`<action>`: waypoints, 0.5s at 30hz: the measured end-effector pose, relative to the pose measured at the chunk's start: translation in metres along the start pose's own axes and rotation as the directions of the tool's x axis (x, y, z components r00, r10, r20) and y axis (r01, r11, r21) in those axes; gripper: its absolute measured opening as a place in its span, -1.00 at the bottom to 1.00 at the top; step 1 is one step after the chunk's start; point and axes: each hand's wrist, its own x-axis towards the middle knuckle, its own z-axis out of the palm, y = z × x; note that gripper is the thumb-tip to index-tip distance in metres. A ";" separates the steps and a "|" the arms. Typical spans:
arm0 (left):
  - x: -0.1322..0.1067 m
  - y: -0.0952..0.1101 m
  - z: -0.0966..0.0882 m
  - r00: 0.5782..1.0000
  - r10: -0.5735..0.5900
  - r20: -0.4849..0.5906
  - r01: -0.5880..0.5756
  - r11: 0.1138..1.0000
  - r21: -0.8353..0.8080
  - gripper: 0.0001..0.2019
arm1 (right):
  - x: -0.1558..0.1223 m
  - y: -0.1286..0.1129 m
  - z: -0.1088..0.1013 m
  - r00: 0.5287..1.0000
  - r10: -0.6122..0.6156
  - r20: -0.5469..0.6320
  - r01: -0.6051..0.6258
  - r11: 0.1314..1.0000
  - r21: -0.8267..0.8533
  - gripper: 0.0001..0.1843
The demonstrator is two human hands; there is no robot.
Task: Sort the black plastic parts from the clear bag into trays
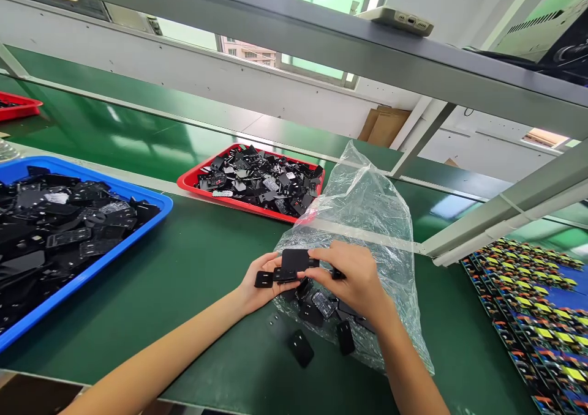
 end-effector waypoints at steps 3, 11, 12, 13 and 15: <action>0.000 0.000 -0.001 1.000 0.002 0.010 -0.002 1.000 0.010 -0.73 | 0.000 -0.002 0.000 1.000 0.009 0.027 -0.010 1.000 0.015 -0.81; 0.001 0.001 -0.002 1.000 -0.027 0.003 0.027 1.000 -0.003 -0.73 | 0.000 -0.006 0.002 0.998 0.000 0.062 -0.002 1.000 0.028 -0.82; 0.001 0.001 -0.002 0.999 -0.033 0.002 0.033 0.999 -0.004 -0.72 | 0.000 -0.007 0.002 0.998 -0.001 0.066 -0.001 0.999 0.034 -0.84; 0.000 0.001 -0.002 0.999 -0.039 -0.002 0.039 0.999 -0.003 -0.72 | 0.000 -0.007 0.004 0.997 -0.001 0.072 -0.002 0.999 0.039 -0.85; -0.001 0.001 -0.001 0.999 -0.042 -0.016 0.042 0.999 0.007 -0.70 | -0.001 -0.008 0.006 0.997 -0.004 0.082 0.000 0.999 0.049 -0.86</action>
